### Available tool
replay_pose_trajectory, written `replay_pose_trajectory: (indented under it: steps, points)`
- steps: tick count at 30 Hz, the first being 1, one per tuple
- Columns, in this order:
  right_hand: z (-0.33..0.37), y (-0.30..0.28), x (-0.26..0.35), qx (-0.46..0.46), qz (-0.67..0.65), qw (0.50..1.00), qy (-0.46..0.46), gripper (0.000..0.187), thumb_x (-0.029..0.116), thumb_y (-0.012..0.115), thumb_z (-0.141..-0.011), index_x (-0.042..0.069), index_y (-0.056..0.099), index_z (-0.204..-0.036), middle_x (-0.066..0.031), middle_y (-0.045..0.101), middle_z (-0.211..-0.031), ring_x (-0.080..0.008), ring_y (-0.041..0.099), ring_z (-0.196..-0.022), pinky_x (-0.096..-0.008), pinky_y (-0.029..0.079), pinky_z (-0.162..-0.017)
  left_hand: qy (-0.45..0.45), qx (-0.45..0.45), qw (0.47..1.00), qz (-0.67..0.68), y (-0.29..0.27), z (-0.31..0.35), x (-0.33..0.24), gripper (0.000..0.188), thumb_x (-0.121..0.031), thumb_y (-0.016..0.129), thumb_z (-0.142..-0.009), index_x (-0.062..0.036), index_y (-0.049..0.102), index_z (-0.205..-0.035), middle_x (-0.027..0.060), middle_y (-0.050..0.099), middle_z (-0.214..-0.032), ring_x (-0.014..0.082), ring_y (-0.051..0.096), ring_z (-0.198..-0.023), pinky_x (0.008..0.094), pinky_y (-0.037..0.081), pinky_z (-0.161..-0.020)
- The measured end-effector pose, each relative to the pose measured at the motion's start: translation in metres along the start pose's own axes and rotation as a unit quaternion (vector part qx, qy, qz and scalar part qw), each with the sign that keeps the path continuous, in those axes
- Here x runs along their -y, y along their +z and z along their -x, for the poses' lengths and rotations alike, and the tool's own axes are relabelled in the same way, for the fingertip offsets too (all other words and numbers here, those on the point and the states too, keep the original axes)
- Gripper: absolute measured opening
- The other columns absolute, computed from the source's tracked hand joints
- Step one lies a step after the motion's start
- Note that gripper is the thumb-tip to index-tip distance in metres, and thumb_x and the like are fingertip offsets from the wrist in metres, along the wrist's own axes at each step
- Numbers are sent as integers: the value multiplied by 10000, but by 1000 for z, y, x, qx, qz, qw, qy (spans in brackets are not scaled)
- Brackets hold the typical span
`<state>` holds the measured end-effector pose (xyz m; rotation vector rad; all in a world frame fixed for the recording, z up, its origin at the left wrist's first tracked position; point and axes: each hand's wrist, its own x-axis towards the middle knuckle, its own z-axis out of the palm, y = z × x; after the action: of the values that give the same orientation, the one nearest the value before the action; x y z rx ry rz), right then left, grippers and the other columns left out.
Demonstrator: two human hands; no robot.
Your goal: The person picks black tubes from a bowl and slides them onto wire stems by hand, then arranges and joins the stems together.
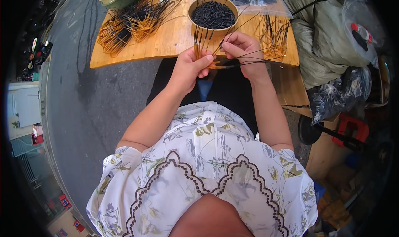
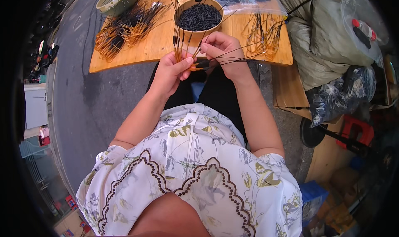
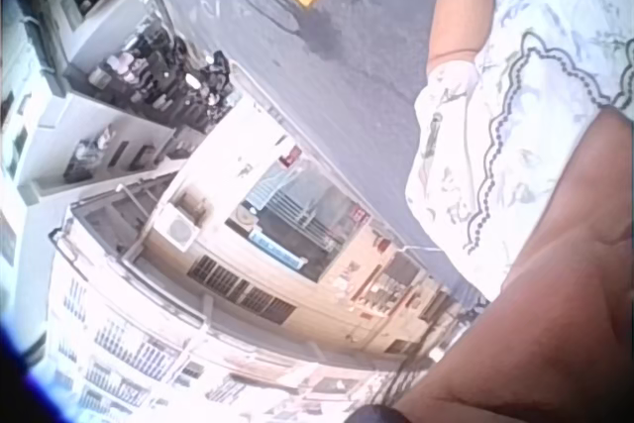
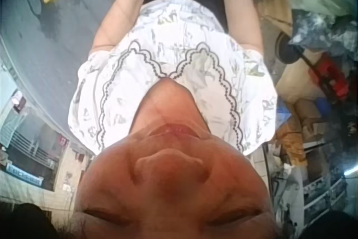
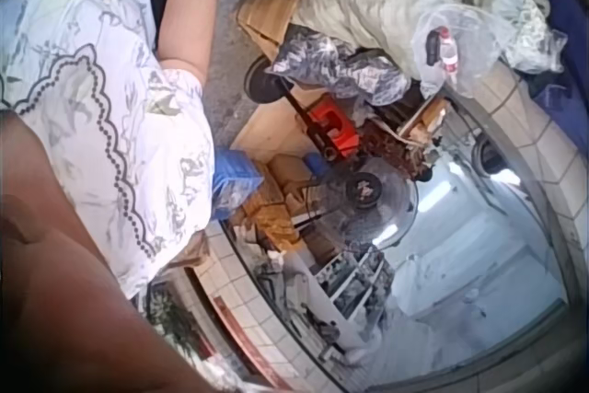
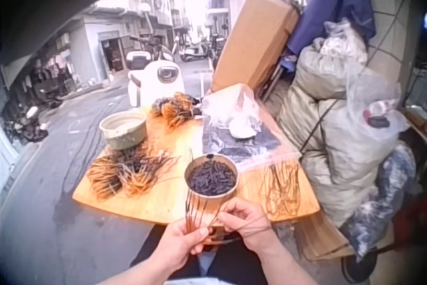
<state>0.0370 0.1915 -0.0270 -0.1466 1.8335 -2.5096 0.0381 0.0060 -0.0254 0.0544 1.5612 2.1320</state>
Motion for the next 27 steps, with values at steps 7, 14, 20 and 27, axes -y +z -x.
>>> replay_pose_trajectory:
  steps: [7, 14, 20, 27]
  points:
    - [0, -7, -3, 22, 44, 999, 18, 93, 94, 668, -828, 31, 602, -846, 3, 600, -744, -39, 503, -621, -170, 385, -556, 1, -2, 1000, -8, 2, 1, -1, 72, -88, 615, -870, -30, 587, -902, 17, 606, -735, 35, 477, -501, 152, 347, -447]
    - [4, 2, 1, 24, 31, 999, 0, 88, 105, 665, -832, 43, 603, -841, 10, 594, -721, -37, 501, -617, -180, 381, -553, 2, -9, 1000, 10, 1, 2, -1, 66, -85, 614, -869, -30, 587, -894, 17, 604, -727, 33, 472, -493, 150, 340, -442]
    - [3, 1, -2, -6, 41, 999, 34, 98, 106, 664, -832, 49, 589, -804, 23, 571, -692, -30, 463, -583, -167, 355, -533, -2, -5, 1000, 4, 0, 0, 1, 64, -79, 619, -863, -31, 587, -893, 19, 611, -744, 36, 477, -493, 155, 350, -439]
    - [3, -2, -5, 19, 36, 999, 26, 93, 82, 662, -829, 38, 591, -789, 22, 572, -696, -33, 473, -588, -166, 367, -541, 1, -5, 1000, 15, 1, 2, 2, 63, -73, 622, -858, -32, 590, -893, 19, 615, -762, 37, 478, -495, 151, 351, -440]
